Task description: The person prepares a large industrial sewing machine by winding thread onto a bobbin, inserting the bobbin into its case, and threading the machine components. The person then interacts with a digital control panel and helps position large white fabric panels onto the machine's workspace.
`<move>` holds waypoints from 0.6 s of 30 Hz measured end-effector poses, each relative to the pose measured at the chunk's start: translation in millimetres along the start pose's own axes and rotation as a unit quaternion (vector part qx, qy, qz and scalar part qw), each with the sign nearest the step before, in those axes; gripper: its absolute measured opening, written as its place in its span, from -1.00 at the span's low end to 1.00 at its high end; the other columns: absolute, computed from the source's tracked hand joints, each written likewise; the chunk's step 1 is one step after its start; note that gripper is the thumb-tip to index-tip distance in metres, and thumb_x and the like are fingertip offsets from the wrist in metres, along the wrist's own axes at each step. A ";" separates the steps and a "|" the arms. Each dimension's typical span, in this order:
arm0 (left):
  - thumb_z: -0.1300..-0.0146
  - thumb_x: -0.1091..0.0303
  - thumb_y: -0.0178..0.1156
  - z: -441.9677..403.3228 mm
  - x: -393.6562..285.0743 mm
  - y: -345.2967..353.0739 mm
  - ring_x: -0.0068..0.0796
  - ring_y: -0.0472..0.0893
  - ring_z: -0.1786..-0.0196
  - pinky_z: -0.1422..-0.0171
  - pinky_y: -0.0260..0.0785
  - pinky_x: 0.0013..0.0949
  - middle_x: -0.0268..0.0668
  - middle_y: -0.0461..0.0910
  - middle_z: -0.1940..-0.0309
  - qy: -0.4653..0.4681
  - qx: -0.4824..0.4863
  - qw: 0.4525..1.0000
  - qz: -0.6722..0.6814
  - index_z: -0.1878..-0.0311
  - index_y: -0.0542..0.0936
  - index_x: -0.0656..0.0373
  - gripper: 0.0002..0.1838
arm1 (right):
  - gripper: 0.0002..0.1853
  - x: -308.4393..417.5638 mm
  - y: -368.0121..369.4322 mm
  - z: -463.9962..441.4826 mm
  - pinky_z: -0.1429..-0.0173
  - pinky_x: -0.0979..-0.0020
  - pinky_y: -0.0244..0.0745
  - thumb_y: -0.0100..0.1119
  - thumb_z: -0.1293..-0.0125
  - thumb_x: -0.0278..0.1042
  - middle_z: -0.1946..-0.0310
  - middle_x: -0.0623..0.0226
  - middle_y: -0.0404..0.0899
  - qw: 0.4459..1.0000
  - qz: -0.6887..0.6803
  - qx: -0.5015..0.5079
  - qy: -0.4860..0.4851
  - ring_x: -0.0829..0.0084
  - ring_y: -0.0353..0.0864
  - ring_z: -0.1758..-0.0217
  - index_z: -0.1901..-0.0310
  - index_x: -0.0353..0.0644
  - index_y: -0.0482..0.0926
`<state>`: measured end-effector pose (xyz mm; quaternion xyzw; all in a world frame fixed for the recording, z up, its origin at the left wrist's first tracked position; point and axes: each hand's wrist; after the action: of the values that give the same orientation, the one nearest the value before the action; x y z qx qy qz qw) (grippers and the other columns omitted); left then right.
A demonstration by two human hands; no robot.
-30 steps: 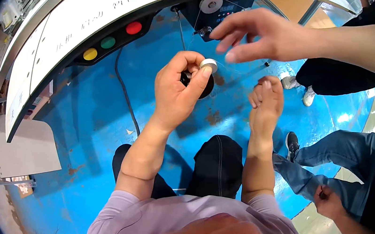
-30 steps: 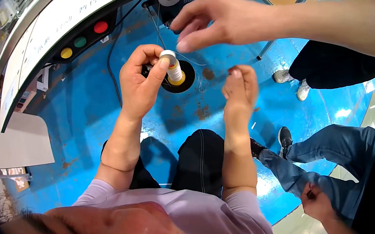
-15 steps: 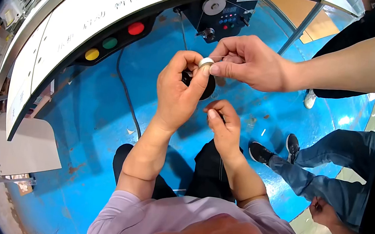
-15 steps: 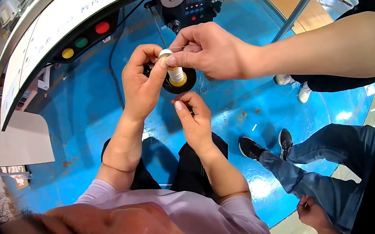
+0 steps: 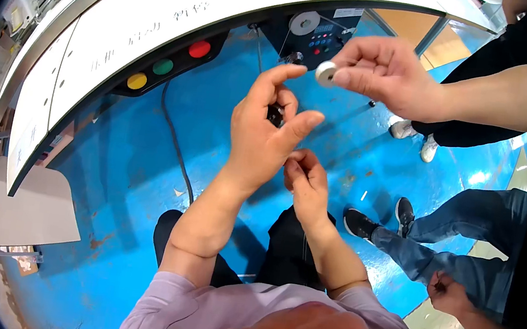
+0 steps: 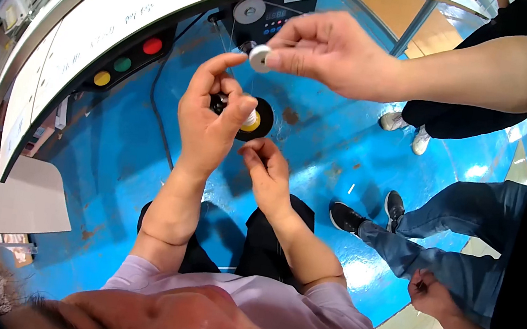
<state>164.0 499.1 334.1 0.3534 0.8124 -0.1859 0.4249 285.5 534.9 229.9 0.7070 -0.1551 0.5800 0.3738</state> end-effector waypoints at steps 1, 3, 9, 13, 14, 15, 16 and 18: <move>-0.23 0.23 0.41 3.0 0.0 -0.8 -0.71 0.43 0.35 0.21 0.30 -0.59 -0.48 0.46 0.45 -0.029 0.015 0.999 -0.032 -0.06 0.56 0.27 -0.57 | -0.90 -4.6 -0.9 2.0 0.37 0.60 0.13 0.08 -0.47 -0.37 0.49 0.63 0.36 1.000 -0.004 -0.003 0.009 0.77 0.21 0.45 0.19 -0.17 0.55; -0.20 0.20 0.43 11.2 6.3 -0.8 -0.74 0.40 0.37 0.23 0.27 -0.61 -0.51 0.42 0.49 -0.071 0.047 0.992 -0.091 -0.05 0.56 0.24 -0.55 | -0.87 -9.4 0.5 4.8 0.39 0.59 0.08 0.05 -0.50 -0.33 0.51 0.63 0.33 0.999 -0.026 -0.009 0.023 0.76 0.19 0.46 0.20 -0.14 0.55; -0.19 0.10 0.45 22.4 19.1 5.3 -0.73 0.36 0.37 0.24 0.23 -0.58 -0.52 0.39 0.46 -0.077 0.042 0.996 0.028 -0.13 0.53 0.26 -0.43 | -0.83 -21.9 0.1 6.6 0.42 0.57 0.04 0.03 -0.52 -0.31 0.54 0.63 0.28 0.997 -0.027 -0.024 0.073 0.74 0.15 0.49 0.25 -0.13 0.53; -0.19 0.17 0.47 9.5 14.4 10.4 -0.74 0.37 0.35 0.24 0.22 -0.62 -0.52 0.41 0.44 -0.064 0.016 0.997 0.046 -0.16 0.54 0.25 -0.44 | -0.82 -26.6 -2.3 6.6 0.43 0.57 0.04 0.03 -0.52 -0.30 0.56 0.63 0.27 0.998 -0.011 -0.006 0.067 0.74 0.15 0.50 0.26 -0.15 0.52; -0.18 0.22 0.48 7.0 12.5 12.2 -0.75 0.38 0.35 0.25 0.22 -0.63 -0.51 0.43 0.43 -0.051 0.019 0.997 0.048 -0.16 0.55 0.24 -0.47 | -0.82 -27.2 -2.2 7.0 0.43 0.57 0.04 0.03 -0.52 -0.30 0.56 0.63 0.27 0.998 -0.012 -0.006 0.066 0.74 0.15 0.50 0.26 -0.15 0.52; -0.18 0.22 0.48 4.9 10.3 14.1 -0.75 0.38 0.35 0.25 0.22 -0.63 -0.51 0.43 0.43 -0.051 0.019 0.997 0.048 -0.16 0.55 0.24 -0.47 | -0.81 -27.8 -1.6 7.7 0.43 0.56 0.04 0.03 -0.52 -0.30 0.56 0.63 0.26 0.997 -0.009 -0.008 0.071 0.74 0.15 0.51 0.27 -0.16 0.52; -0.18 0.26 0.47 3.0 8.1 16.2 -0.75 0.38 0.35 0.27 0.23 -0.63 -0.50 0.45 0.43 -0.045 0.013 0.998 0.047 -0.16 0.56 0.23 -0.49 | -0.81 -28.3 -1.3 8.4 0.43 0.56 0.04 0.02 -0.52 -0.30 0.57 0.62 0.26 0.997 -0.006 -0.010 0.076 0.75 0.15 0.51 0.27 -0.16 0.52; -0.18 0.30 0.47 2.3 6.2 17.9 -0.75 0.39 0.36 0.28 0.23 -0.63 -0.49 0.47 0.42 -0.039 0.006 0.998 0.047 -0.15 0.57 0.23 -0.50 | -0.81 -30.0 -1.5 10.4 0.44 0.56 0.05 0.02 -0.52 -0.30 0.57 0.62 0.26 0.998 -0.003 -0.010 0.065 0.74 0.15 0.52 0.27 -0.17 0.52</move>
<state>176.0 512.5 327.7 0.3863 0.7767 -0.1846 0.4620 285.4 522.2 200.8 0.6644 -0.1337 0.6220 0.3921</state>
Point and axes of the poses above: each hand's wrist, its own z-axis away from the middle knuckle, its own y-axis out of the palm, x = y × z
